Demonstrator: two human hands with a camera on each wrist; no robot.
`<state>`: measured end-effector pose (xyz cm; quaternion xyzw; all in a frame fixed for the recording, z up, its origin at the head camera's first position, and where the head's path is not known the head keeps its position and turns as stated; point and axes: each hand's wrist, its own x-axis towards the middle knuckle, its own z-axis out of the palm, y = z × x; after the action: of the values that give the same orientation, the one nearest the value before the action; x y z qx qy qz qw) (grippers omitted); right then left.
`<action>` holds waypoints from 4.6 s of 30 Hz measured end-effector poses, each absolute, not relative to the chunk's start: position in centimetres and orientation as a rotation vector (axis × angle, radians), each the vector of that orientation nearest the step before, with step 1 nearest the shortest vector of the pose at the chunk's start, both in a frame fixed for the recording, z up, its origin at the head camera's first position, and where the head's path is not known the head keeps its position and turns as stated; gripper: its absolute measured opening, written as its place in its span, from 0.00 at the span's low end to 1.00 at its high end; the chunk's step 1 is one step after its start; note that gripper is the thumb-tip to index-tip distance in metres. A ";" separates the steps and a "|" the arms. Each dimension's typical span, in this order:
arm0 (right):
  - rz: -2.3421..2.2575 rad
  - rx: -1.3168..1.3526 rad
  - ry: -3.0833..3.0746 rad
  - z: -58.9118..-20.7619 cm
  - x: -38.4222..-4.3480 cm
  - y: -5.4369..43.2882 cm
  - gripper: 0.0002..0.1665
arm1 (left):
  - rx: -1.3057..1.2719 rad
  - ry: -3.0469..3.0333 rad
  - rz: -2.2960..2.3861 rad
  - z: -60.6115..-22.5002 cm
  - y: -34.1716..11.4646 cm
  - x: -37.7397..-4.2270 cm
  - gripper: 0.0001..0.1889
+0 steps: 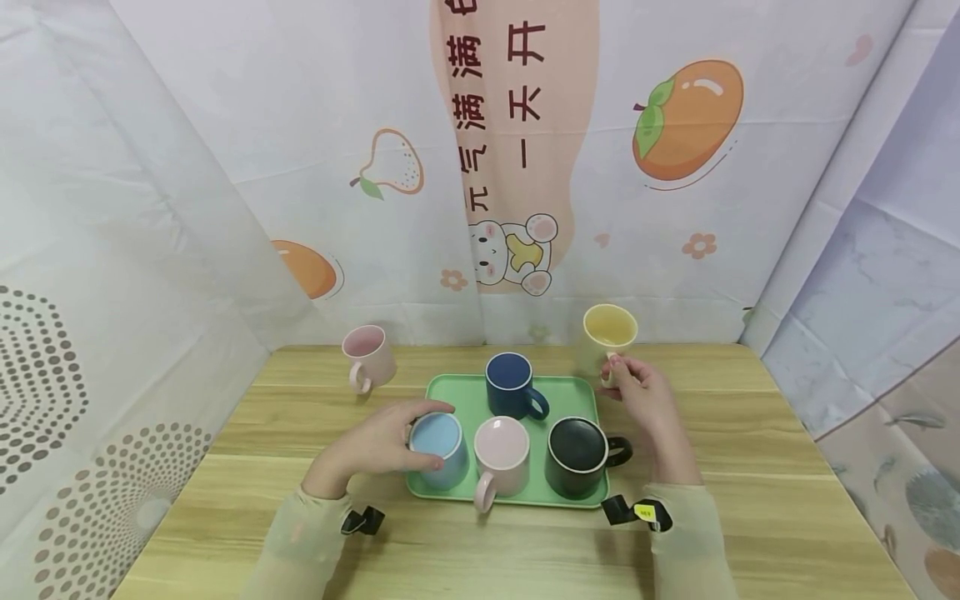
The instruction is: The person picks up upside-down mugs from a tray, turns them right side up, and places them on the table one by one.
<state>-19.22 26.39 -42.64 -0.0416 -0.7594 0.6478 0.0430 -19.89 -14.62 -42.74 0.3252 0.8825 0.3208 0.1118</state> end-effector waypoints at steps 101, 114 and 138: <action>1.152 0.005 -2.625 -40.5 -17.1 28.6 0.17 | 0.983 2.570 0.927 -42.6 -14.2 -19.8 0.40; 1.093 0.282 -2.698 -40.0 -14.5 25.9 0.07 | 0.999 2.559 0.940 -42.7 -13.9 -19.7 0.41; 0.734 0.630 -2.811 -40.7 -11.1 26.2 0.42 | 0.955 2.549 0.939 -42.8 -14.0 -19.4 0.41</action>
<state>-11.08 26.21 -40.70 0.2112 -0.9422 0.2459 0.0844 -19.39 -14.03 -42.78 0.3290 0.8776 0.3232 0.1307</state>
